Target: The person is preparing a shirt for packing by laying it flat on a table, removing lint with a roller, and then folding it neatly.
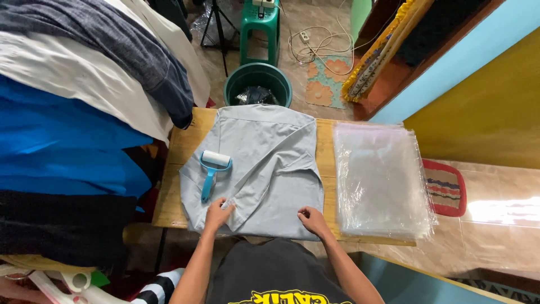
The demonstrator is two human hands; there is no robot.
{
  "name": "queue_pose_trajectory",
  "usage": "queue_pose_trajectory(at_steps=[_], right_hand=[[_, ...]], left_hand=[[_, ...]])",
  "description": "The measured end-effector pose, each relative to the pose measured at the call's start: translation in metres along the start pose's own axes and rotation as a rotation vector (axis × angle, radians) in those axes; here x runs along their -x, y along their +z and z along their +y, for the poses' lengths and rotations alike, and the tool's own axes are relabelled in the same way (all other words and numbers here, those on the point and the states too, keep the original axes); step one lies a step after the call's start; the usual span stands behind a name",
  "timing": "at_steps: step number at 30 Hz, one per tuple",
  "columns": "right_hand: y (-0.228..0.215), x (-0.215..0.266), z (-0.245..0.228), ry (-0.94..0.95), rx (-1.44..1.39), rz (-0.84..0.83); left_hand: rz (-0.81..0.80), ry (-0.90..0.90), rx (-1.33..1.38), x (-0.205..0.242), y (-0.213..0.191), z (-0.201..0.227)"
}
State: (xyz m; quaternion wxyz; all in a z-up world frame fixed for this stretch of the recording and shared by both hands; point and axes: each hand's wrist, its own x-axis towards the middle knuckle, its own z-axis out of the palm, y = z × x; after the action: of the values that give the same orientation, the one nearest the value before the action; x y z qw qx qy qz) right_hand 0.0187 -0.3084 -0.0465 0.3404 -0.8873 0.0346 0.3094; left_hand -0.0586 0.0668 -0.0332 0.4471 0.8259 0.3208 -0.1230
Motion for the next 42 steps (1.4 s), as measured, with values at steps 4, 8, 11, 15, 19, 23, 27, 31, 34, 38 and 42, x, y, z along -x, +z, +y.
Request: queue_pose_trajectory(at_steps=[4, 8, 11, 15, 19, 23, 27, 31, 34, 38, 42], right_hand=[[0.001, -0.011, 0.001, 0.002, -0.015, 0.003], [0.011, -0.031, 0.002, 0.111, -0.279, -0.079], [0.0, -0.017, -0.038, 0.217, -0.652, -0.091], [-0.007, -0.015, -0.064, -0.023, -0.465, 0.007], [-0.007, -0.027, -0.053, -0.07, -0.171, 0.066], [-0.03, -0.005, -0.038, 0.034, -0.213, 0.099], [-0.054, 0.011, -0.02, 0.124, -0.237, 0.288], [-0.077, 0.044, -0.062, 0.041, -0.334, 0.264], [-0.079, 0.059, -0.091, -0.102, -0.465, 0.089], [-0.079, 0.047, -0.101, -0.153, -0.376, 0.189], [-0.11, 0.023, -0.055, -0.169, -0.367, 0.494]], left_hand=[[0.001, 0.232, 0.189, 0.0, 0.017, 0.026], [-0.259, 0.424, 0.214, 0.007, 0.064, 0.065], [-0.526, 0.619, 0.125, 0.038, 0.067, 0.117], [-0.687, 0.75, 0.05, 0.055, 0.062, 0.147], [-0.155, 0.585, 0.18, -0.013, 0.053, 0.082], [0.457, 0.015, -0.106, -0.049, -0.014, 0.028], [0.193, -0.184, -0.42, -0.102, -0.031, -0.03], [0.156, 0.027, -0.25, -0.097, -0.013, 0.013], [0.165, 0.281, -0.075, -0.048, 0.034, 0.081], [-0.076, 0.63, 0.032, 0.007, 0.141, 0.142], [-0.072, 0.867, -0.172, 0.073, 0.166, 0.236]])
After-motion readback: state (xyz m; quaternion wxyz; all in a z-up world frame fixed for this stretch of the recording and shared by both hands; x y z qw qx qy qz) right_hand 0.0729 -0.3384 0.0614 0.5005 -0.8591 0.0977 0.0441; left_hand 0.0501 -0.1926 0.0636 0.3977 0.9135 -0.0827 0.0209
